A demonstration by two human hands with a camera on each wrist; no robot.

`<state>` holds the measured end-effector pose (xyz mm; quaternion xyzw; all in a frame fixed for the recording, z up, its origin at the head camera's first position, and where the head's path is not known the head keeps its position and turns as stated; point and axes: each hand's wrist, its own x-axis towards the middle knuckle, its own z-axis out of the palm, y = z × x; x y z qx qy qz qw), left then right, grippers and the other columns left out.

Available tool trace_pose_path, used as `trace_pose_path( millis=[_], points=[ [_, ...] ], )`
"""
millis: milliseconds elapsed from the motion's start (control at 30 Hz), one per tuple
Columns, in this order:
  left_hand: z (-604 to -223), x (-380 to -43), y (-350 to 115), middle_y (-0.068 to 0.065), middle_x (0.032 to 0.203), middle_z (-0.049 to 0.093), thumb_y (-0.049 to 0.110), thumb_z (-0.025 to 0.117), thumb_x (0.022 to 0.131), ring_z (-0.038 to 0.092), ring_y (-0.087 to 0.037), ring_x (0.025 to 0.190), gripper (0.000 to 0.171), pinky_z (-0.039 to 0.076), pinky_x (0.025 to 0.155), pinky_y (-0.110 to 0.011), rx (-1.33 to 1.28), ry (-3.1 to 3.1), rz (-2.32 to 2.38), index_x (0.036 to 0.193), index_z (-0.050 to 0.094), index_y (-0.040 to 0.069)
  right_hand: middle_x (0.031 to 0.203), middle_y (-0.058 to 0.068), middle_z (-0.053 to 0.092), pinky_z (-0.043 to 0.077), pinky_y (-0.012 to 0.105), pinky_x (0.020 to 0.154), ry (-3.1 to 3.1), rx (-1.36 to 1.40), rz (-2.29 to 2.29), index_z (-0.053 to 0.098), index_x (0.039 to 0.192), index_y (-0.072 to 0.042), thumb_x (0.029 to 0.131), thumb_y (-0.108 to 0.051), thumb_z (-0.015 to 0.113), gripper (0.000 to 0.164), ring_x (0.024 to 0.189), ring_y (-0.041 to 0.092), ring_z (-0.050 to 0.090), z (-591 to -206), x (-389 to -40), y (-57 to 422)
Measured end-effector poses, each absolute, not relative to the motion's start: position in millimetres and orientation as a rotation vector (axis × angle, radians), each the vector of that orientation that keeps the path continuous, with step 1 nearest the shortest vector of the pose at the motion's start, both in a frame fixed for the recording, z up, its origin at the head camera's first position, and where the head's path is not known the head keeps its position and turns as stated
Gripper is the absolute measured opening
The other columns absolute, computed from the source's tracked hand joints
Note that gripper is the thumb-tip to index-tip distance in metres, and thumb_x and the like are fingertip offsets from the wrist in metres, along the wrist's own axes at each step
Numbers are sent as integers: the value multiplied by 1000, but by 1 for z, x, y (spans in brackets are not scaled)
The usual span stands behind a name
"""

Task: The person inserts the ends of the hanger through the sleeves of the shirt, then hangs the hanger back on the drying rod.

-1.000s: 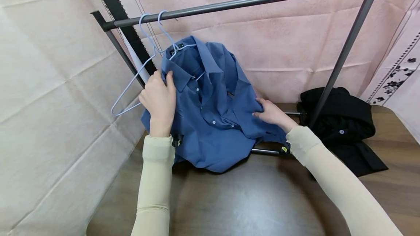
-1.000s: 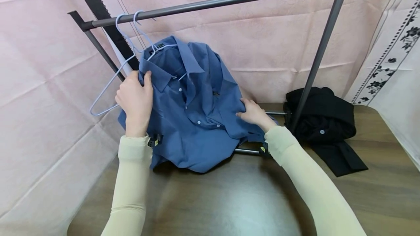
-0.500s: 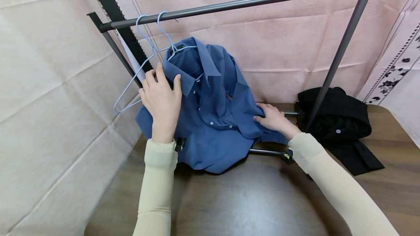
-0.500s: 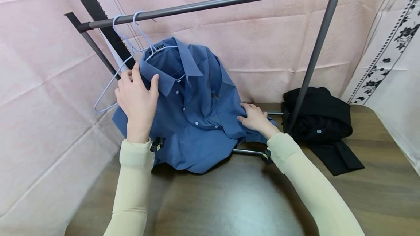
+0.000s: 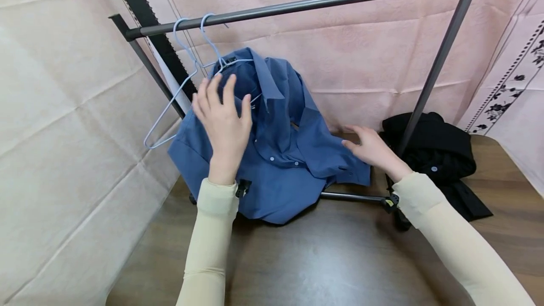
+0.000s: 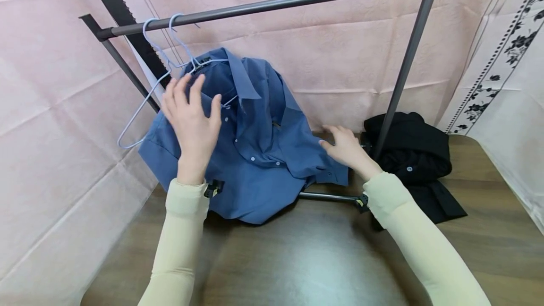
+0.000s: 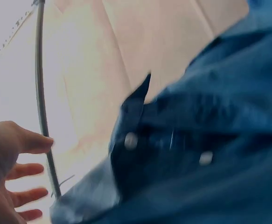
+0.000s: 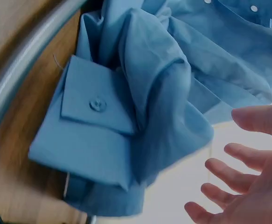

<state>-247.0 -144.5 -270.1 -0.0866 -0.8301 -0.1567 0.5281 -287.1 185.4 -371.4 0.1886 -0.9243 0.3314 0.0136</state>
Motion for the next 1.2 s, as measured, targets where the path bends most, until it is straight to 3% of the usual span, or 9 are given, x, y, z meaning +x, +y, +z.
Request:
trace_pose_path(
  millis=[200, 433, 600, 733, 1000, 1200],
  points=[
    [-285, -259, -120, -17, 138, 56, 27, 65, 101, 45, -35, 134, 39, 28, 115, -47, -469, -1958, -521, 134, 63, 6, 150, 30, 40, 33, 64, 104, -2838, 560, 1022, 40, 151, 1, 105, -29, 54, 57, 134, 48, 40, -364, -279, 206],
    [-316, -268, -96, -14, 132, 59, 28, 64, 101, 57, -30, 120, 41, 46, 98, -43, -616, -2114, -548, 136, 61, 7, 138, 26, 52, 41, 56, 90, -2826, 517, 1038, 45, 150, -4, 106, -33, 53, 54, 109, 40, 54, -368, -270, 224],
    [-334, -272, -80, -12, 130, 61, 30, 63, 102, 61, -26, 110, 42, 50, 91, -38, -695, -2214, -571, 137, 61, 9, 126, 22, 64, 47, 52, 87, -2845, 516, 1034, 55, 141, -6, 106, -32, 52, 44, 110, 35, 61, -373, -264, 241],
    [-345, -274, -72, -10, 129, 61, 30, 64, 101, 61, -25, 109, 40, 51, 90, -38, -721, -2265, -587, 136, 62, 10, 111, 15, 70, 48, 41, 75, -2854, 506, 1007, 64, 127, -8, 106, -31, 53, 34, 92, 27, 63, -374, -259, 256],
    [-364, -272, -45, -4, 127, 62, 29, 61, 103, 61, -19, 107, 36, 52, 79, -31, -844, -2382, -629, 135, 62, 14, 95, 4, 70, 44, 28, 70, -2835, 515, 953, 70, 110, -12, 99, -30, 67, 21, 81, 13, 60, -377, -254, 295],
    [-378, -270, -21, -3, 128, 61, 30, 59, 104, 60, -16, 109, 37, 52, 82, -28, -951, -2456, -611, 138, 60, 16, 90, 4, 69, 41, 25, 64, -2770, 393, 958, 71, 106, -11, 97, -27, 70, 18, 75, 5, 56, -382, -253, 320]
  ],
)
